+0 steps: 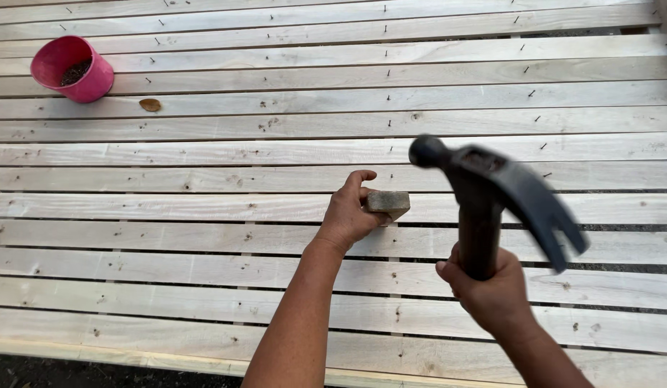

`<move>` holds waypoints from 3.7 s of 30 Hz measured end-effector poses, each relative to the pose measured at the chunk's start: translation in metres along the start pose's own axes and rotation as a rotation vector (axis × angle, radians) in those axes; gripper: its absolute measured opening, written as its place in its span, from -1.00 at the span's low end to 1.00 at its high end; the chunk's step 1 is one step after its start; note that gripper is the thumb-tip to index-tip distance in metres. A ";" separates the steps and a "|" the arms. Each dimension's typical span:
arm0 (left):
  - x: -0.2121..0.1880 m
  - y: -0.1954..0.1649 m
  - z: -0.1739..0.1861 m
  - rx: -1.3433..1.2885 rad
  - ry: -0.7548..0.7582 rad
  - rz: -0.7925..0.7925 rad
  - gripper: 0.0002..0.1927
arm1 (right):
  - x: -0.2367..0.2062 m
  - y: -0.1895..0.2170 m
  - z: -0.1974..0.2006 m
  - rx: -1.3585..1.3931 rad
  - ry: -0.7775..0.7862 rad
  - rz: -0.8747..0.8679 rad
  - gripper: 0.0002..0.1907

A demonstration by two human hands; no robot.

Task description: The person uses a hammer and a small wooden block to drive nails into the slats of a wooden pallet. They repeatedly pick up nails from a pink container and hammer them into the wood.

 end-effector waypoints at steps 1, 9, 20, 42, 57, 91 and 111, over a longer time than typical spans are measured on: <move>0.001 0.000 0.000 -0.002 0.003 -0.001 -0.12 | 0.002 0.000 -0.003 -0.022 -0.010 0.040 -0.80; 0.000 0.004 -0.002 -0.012 0.009 0.018 -0.16 | 0.004 -0.047 -0.004 -0.306 0.077 -0.333 -0.83; 0.001 0.003 0.000 0.021 0.027 0.017 -0.18 | 0.002 -0.020 0.011 -0.022 -0.061 -0.073 -0.78; 0.005 0.007 0.008 0.055 0.043 0.018 -0.18 | 0.010 -0.158 -0.035 -0.222 -0.053 0.015 -0.76; 0.010 0.011 0.012 0.060 0.015 -0.041 -0.17 | 0.005 -0.173 -0.050 -0.193 -0.106 -0.046 -0.72; 0.014 0.038 0.028 -0.037 0.068 -0.002 -0.56 | 0.023 -0.198 -0.064 -0.689 0.199 -0.544 -0.71; 0.010 0.018 0.023 -0.010 0.099 -0.114 -0.55 | 0.022 -0.205 -0.069 -0.495 0.217 -0.645 -0.71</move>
Point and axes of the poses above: each hand's wrist, its own x-axis towards the middle knuckle, its own z-axis out of the back of the hand, y = z × x, the point moved 10 cm from there along x, towards the middle knuckle, and after that the axes turned 4 degrees about -y, right-handed, at the moved point
